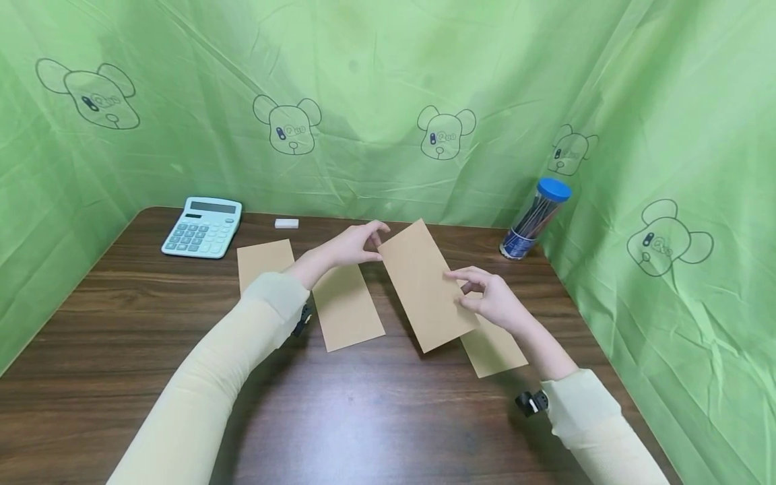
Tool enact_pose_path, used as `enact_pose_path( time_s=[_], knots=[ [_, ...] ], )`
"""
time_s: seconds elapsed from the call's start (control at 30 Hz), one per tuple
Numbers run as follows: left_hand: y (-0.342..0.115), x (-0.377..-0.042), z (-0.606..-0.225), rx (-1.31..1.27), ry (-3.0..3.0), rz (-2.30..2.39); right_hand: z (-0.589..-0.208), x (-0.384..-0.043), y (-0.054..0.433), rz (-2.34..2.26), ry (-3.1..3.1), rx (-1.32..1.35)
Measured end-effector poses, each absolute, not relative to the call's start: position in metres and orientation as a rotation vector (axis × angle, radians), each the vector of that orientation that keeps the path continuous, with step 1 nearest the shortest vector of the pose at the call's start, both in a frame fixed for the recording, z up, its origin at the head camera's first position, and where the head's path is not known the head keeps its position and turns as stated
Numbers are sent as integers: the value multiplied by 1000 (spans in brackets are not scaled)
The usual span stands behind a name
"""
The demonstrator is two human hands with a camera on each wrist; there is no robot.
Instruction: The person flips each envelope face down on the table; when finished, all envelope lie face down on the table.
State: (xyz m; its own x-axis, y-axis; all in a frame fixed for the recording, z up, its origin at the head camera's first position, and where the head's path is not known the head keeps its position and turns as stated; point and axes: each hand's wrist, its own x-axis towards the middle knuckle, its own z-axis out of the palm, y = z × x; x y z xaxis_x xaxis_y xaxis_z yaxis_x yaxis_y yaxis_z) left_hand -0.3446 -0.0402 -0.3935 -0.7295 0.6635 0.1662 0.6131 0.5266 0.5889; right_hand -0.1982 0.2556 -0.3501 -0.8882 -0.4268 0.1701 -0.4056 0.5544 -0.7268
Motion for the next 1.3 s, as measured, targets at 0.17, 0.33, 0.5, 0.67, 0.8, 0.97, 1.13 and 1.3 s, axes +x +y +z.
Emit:
enact_pose_path(
  time_s=[0.17,0.33,0.5,0.67,0.8,0.97,1.13,1.3],
  knots=[
    [-38,-343,-404,1163,2687,986,-364,-199,258,-1373,2614,-666],
    [-35,-340,-415,1209,2688,941,-386,-206,262,-1323,2584,-647],
    [-33,-338,-425,1245,2706,808,-413,-219,271,-1169,2612,-703],
    [-30,-335,-432,1232,2754,643,-425,-224,273,-1104,2585,-798],
    [-30,-332,-439,1222,2795,545,-431,-226,270,-1006,2590,-826],
    [-29,-330,-446,1210,2803,492,-433,-224,265,-829,2661,-856],
    [-28,-329,-447,1211,2807,486,-433,-223,262,-727,2703,-878],
    [-29,-327,-447,1212,2818,439,-432,-222,261,-656,2718,-869]
  ],
)
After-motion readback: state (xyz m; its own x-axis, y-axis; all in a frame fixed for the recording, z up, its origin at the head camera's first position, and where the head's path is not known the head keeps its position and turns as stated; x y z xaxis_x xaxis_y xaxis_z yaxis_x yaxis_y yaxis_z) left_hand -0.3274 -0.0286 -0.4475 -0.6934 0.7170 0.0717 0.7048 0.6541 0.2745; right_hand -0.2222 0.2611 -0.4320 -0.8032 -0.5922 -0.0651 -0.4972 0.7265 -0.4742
